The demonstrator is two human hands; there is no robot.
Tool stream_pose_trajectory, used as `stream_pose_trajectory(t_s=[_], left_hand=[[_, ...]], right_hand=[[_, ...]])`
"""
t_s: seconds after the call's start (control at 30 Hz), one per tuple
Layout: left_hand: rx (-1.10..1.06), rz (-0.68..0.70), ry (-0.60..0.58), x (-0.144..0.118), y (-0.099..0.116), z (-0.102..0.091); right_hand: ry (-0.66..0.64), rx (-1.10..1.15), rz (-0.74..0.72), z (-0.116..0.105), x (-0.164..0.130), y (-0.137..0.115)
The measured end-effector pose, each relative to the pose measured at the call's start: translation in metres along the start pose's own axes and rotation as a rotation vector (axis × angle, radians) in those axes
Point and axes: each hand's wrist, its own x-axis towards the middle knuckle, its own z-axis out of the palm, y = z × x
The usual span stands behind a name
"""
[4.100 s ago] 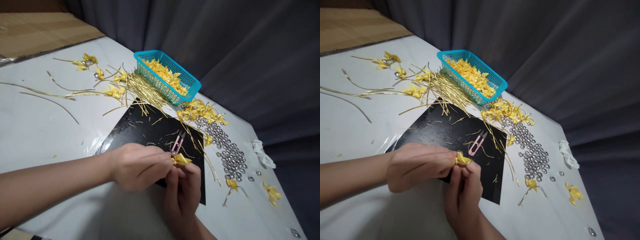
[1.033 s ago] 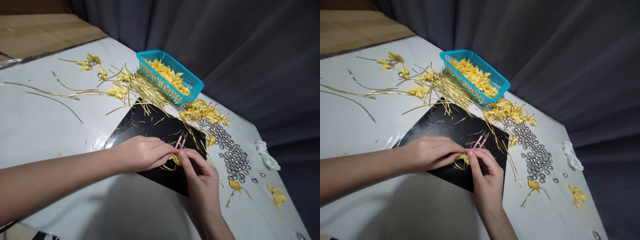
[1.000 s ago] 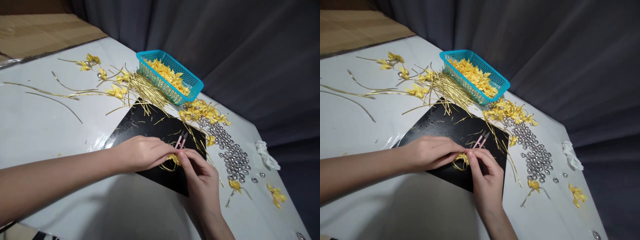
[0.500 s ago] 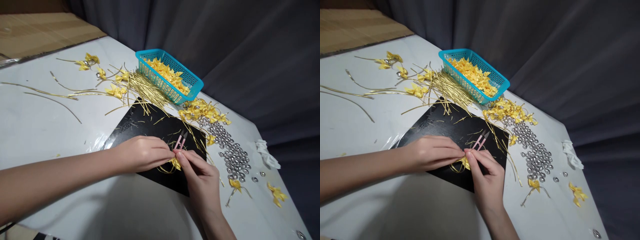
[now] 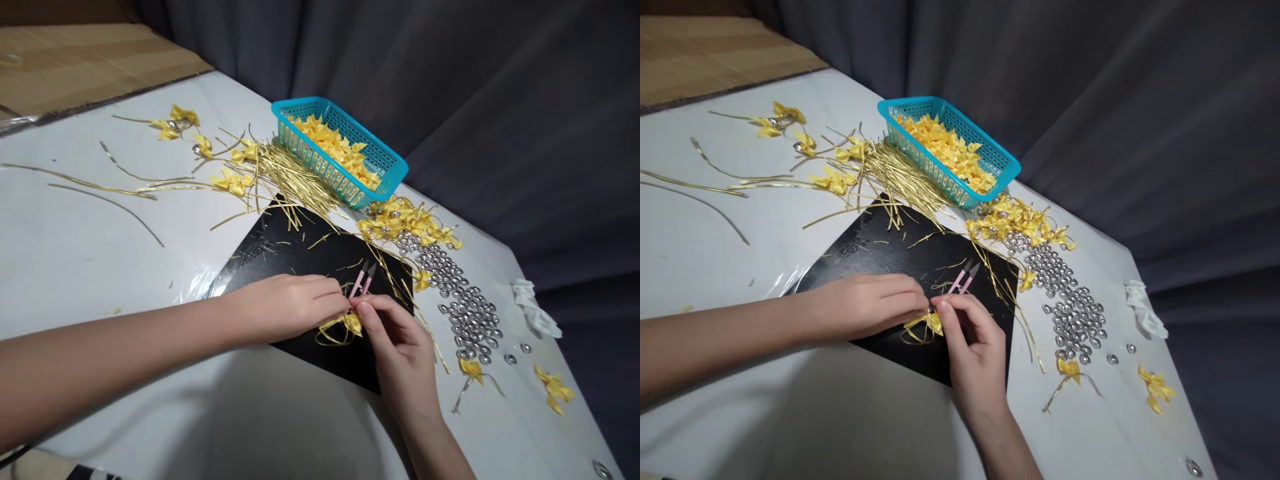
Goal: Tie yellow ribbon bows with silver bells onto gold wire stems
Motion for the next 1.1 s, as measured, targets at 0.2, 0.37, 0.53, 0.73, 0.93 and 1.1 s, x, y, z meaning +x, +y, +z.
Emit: stream_pose_trajectory(t_s=[0.2,0.37,0.53,0.73,0.93,1.1], left_hand=[[0.022,-0.017,-0.035,-0.002,-0.002,0.003],[0.075,-0.018,-0.098,-0.001,-0.001,0.002],[0.178,0.005,-0.112,0.000,0.000,0.000],[0.212,-0.009,-0.177,0.000,0.000,-0.001],[0.271,0.035,-0.236,0.002,0.000,-0.001],[0.316,0.074,-0.332,0.005,0.005,-0.005]], right_hand=[[0.065,0.040,-0.024,-0.003,0.001,0.000],[0.109,0.060,-0.064,-0.008,0.003,-0.002],[0.120,0.081,-0.098,-0.014,0.001,-0.005],[0.200,0.167,-0.085,-0.020,0.001,-0.005],[0.296,0.279,-0.094,-0.028,0.004,-0.014],[0.416,0.287,-0.158,-0.033,0.005,-0.022]])
